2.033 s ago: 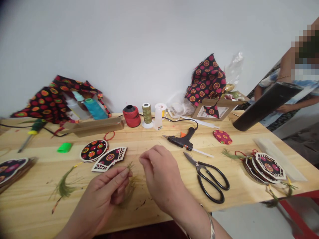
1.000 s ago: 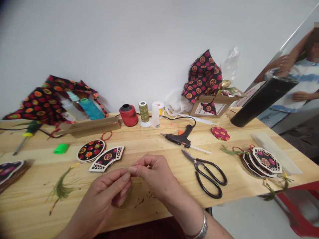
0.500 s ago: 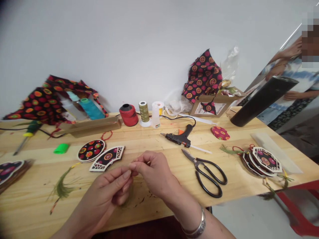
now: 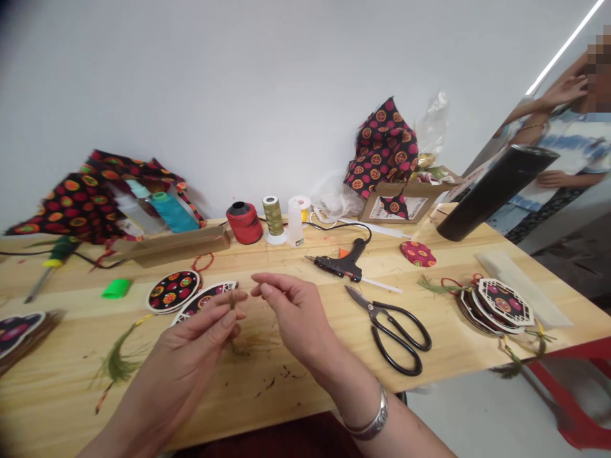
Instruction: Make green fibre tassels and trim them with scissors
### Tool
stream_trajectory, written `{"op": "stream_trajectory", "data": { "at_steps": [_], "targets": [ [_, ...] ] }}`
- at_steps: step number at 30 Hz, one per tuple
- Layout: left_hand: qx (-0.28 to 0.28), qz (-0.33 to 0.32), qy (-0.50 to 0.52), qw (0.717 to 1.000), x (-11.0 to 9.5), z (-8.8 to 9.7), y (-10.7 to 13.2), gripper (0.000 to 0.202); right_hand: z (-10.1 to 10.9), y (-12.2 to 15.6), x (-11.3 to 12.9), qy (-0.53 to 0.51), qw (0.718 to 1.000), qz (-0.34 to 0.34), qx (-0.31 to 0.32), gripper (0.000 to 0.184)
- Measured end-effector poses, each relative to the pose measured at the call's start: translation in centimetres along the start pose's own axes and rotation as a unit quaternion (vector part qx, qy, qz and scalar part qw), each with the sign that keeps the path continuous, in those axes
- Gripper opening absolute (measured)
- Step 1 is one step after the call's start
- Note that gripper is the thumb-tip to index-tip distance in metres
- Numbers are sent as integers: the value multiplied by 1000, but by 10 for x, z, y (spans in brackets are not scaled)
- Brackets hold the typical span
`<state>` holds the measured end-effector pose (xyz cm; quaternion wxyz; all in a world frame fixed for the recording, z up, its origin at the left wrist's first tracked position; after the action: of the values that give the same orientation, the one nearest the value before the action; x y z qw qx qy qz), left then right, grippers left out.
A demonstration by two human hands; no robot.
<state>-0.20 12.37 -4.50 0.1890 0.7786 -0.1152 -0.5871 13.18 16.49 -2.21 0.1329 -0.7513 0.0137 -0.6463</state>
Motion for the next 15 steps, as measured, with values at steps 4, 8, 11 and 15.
{"op": "stream_trajectory", "data": {
  "at_steps": [4,8,11,15],
  "targets": [
    [-2,-67,-6,998,-18,1,0,9,-13,-3,2,-72,997,13,37,20],
    [-4,-70,20,997,-29,-1,-1,8,-34,-5,0,-172,981,-11,88,26],
    [-16,-39,61,997,-28,1,-4,15,-48,-6,-1,-240,964,-30,112,25],
    [-2,14,122,992,-22,1,-9,18,-60,-7,3,-266,950,-25,160,23]
  ]
}}
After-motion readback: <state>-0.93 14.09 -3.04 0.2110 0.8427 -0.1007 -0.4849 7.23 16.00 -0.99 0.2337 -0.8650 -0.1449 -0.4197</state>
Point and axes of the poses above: each hand's wrist, its own y-axis away from the middle knuckle, its own z-axis out of the back of the hand, x = y × z, the point moved 10 cm from there along -y, towards the middle knuckle, and after that the axes turned 15 degrees about z, right-handed, at the moved point
